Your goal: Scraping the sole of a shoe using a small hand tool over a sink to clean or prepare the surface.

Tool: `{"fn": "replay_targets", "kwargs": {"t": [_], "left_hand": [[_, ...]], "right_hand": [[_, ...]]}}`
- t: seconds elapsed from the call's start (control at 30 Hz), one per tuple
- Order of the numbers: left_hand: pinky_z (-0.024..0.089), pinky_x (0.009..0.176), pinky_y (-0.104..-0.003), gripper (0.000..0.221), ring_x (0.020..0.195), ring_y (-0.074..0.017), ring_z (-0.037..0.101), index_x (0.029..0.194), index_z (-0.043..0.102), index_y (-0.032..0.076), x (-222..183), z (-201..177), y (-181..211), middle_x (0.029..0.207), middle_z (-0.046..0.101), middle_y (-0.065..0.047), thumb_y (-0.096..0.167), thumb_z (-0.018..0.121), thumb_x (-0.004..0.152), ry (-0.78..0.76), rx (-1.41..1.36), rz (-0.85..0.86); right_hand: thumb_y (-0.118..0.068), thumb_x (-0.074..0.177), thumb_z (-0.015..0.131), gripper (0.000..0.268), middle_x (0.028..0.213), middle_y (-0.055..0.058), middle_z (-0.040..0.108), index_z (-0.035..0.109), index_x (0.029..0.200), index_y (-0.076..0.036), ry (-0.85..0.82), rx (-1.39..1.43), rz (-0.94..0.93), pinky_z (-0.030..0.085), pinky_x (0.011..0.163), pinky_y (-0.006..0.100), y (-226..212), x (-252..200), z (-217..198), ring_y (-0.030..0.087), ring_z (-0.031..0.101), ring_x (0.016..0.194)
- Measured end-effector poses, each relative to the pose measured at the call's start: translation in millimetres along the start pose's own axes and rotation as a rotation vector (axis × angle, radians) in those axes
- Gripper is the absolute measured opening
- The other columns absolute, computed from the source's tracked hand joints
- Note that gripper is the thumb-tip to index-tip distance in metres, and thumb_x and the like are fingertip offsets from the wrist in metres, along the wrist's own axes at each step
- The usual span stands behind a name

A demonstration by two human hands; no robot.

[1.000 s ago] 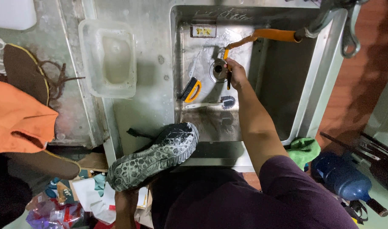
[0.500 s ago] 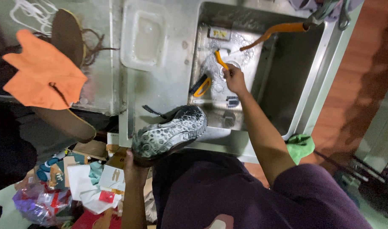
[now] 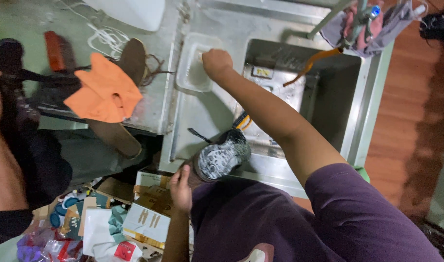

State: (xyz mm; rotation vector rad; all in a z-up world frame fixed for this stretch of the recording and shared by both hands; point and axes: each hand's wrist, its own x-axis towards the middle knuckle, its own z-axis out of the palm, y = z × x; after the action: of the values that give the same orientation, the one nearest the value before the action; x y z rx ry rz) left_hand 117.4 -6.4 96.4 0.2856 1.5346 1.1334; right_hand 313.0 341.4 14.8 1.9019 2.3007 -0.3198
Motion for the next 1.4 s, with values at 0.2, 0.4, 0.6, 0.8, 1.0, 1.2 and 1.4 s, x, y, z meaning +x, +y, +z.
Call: {"fn": "replay_targets", "kwargs": {"t": [0.2, 0.4, 0.6, 0.8, 1.0, 1.2, 1.4], "left_hand": [[0.025, 0.114, -0.052, 0.074, 0.133, -0.0381, 0.036, 0.125, 0.059, -0.006, -34, 31, 42, 0.138, 0.032, -0.03, 0.052, 0.074, 0.081, 0.009, 0.31, -0.022], [0.035, 0.107, -0.052, 0.055, 0.122, -0.0358, 0.051, 0.117, 0.065, -0.003, 36, -34, -36, 0.123, 0.058, -0.027, 0.044, 0.072, 0.089, -0.021, 0.453, 0.214], [0.044, 0.067, -0.034, 0.046, 0.058, -0.0111, 0.045, 0.059, 0.054, 0.01, 50, -45, -23, 0.056, 0.045, -0.001, 0.011, 0.052, 0.105, -0.284, 0.309, 0.335], [0.04, 0.066, -0.03, 0.044, 0.059, -0.0084, 0.035, 0.061, 0.053, 0.01, 0, -12, 18, 0.057, 0.043, 0.0, 0.005, 0.051, 0.105, -0.264, 0.304, 0.423], [0.038, 0.065, -0.03, 0.043, 0.06, -0.006, 0.038, 0.063, 0.057, 0.011, 35, -55, -26, 0.057, 0.045, -0.002, 0.004, 0.051, 0.105, -0.203, 0.342, 0.411], [0.047, 0.068, -0.03, 0.035, 0.067, -0.0082, 0.047, 0.069, 0.064, 0.009, 44, -56, -26, 0.068, 0.057, -0.001, 0.011, 0.058, 0.103, -0.07, 0.42, 0.348], [0.04, 0.06, -0.024, 0.036, 0.062, -0.0044, 0.046, 0.07, 0.067, 0.011, 51, -68, -39, 0.06, 0.055, -0.002, 0.009, 0.056, 0.104, -0.114, 0.473, 0.395]], "right_hand": [[-0.016, 0.091, 0.06, 0.018, 0.081, 0.017, 0.07, 0.072, 0.094, -0.003, -0.062, 0.124, -0.056, 0.058, 0.068, 0.044, -3, -16, -5, 0.032, 0.072, 0.079], [-0.021, 0.098, 0.055, 0.028, 0.083, 0.022, 0.07, 0.067, 0.105, 0.003, 0.081, 0.587, 0.001, 0.054, 0.072, 0.053, 9, -148, -76, 0.041, 0.07, 0.083], [-0.038, 0.097, 0.045, 0.042, 0.06, 0.012, 0.059, 0.058, 0.071, -0.008, 0.209, 0.866, 0.397, 0.047, 0.068, 0.043, 26, -257, 6, 0.034, 0.065, 0.066], [-0.037, 0.091, 0.062, 0.045, 0.05, 0.017, 0.056, 0.06, 0.057, -0.007, 0.416, 0.803, 0.393, 0.044, 0.068, 0.041, -6, -300, 36, 0.04, 0.063, 0.06], [-0.049, 0.087, 0.062, 0.05, 0.054, 0.018, 0.061, 0.067, 0.061, -0.007, 0.367, 0.6, 0.471, 0.039, 0.07, 0.042, 5, -309, 52, 0.039, 0.064, 0.061], [-0.048, 0.087, 0.064, 0.052, 0.05, 0.02, 0.056, 0.06, 0.057, -0.006, 0.49, 0.697, 0.45, 0.04, 0.061, 0.044, 13, -302, 76, 0.043, 0.062, 0.058], [-0.045, 0.084, 0.07, 0.044, 0.049, 0.013, 0.059, 0.065, 0.059, -0.009, 0.519, 0.869, 0.411, 0.044, 0.06, 0.035, -12, -302, 34, 0.035, 0.064, 0.053]]}}
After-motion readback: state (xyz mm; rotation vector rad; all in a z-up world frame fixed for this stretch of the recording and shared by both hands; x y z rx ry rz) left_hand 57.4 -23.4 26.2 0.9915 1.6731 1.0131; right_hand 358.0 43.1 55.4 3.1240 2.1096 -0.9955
